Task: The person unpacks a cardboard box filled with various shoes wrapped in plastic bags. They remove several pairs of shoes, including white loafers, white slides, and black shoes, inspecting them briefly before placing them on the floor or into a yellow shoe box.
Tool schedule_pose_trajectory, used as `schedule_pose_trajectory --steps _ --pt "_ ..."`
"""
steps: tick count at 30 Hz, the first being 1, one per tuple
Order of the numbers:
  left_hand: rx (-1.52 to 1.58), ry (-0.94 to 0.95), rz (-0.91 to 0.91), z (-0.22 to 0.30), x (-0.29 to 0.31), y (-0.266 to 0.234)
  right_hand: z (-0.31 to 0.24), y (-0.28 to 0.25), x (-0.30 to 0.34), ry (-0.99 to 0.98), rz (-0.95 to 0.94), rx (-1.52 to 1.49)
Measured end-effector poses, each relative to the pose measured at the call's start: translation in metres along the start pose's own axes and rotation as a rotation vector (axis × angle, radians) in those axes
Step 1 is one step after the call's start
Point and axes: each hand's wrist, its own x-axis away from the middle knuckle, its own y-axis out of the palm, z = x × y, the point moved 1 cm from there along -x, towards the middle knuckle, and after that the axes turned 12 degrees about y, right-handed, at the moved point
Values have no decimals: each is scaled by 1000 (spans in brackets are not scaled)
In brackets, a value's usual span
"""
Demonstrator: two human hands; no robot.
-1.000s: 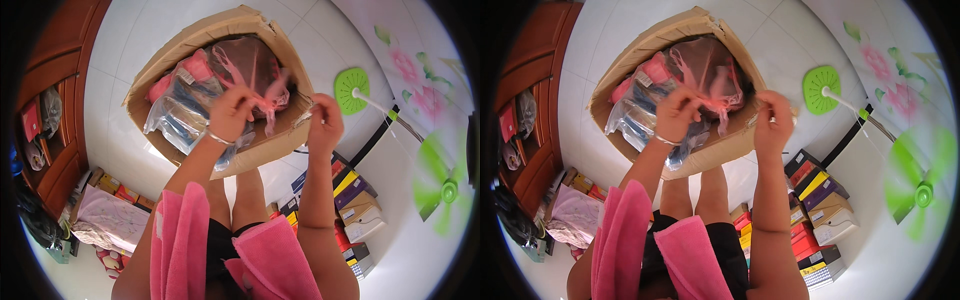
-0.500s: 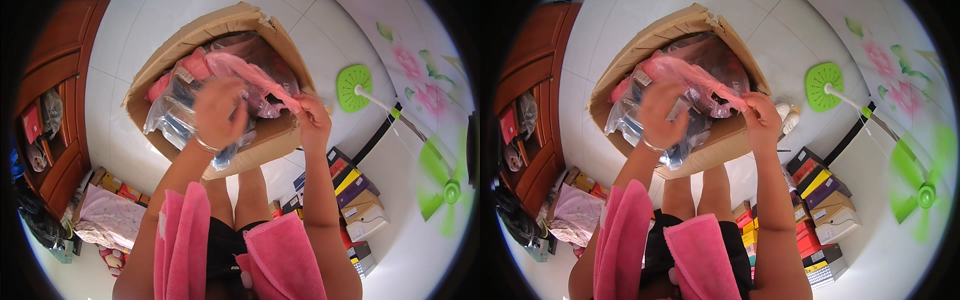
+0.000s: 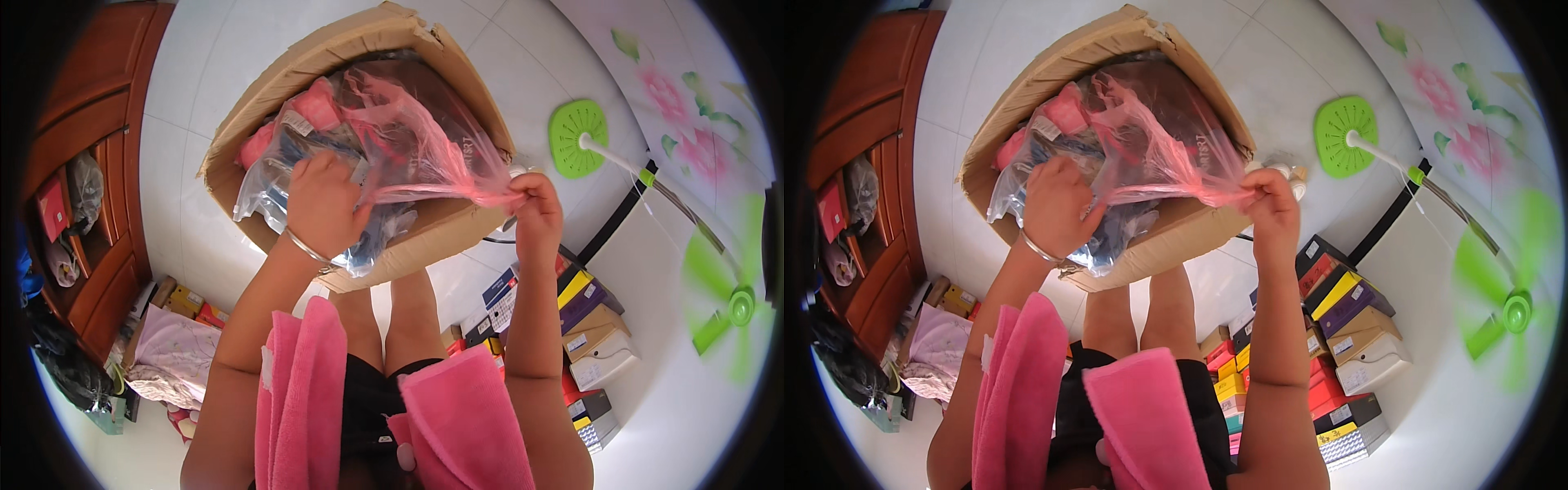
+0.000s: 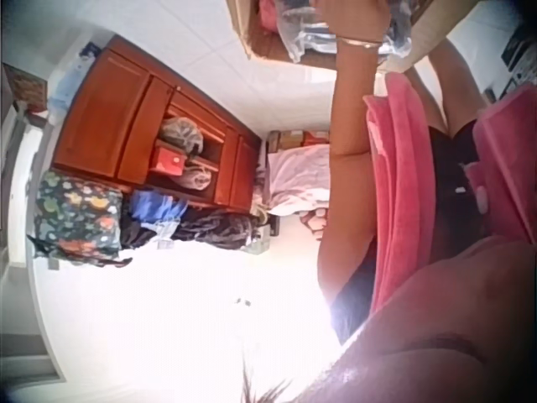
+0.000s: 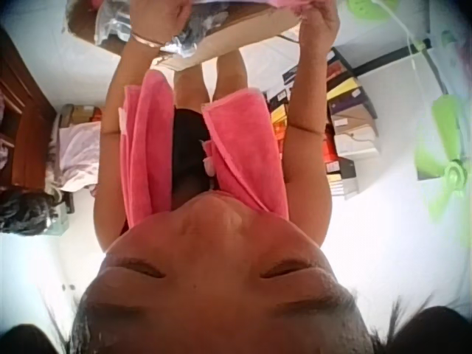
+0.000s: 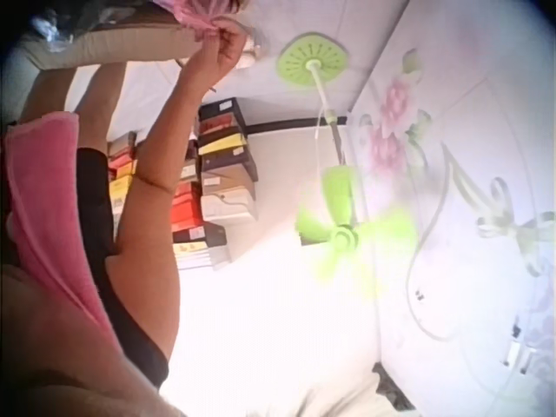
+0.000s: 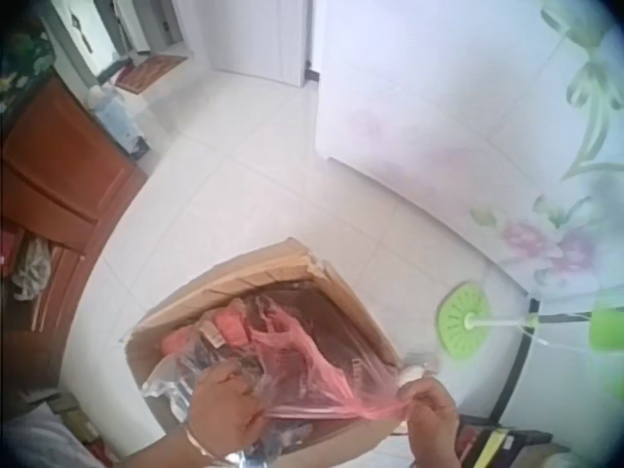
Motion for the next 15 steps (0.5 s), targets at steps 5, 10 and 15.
schedule_pose_trajectory --steps 5,10,15 --pt "257 -55 416 24 -14 12 -6 24 22 -198 51 822" --pt "107 180 355 40 -59 32 -13 31 30 -137 251 236" --pt "437 -85 551 -7 -31 32 -3 -27 16 118 404 -397"
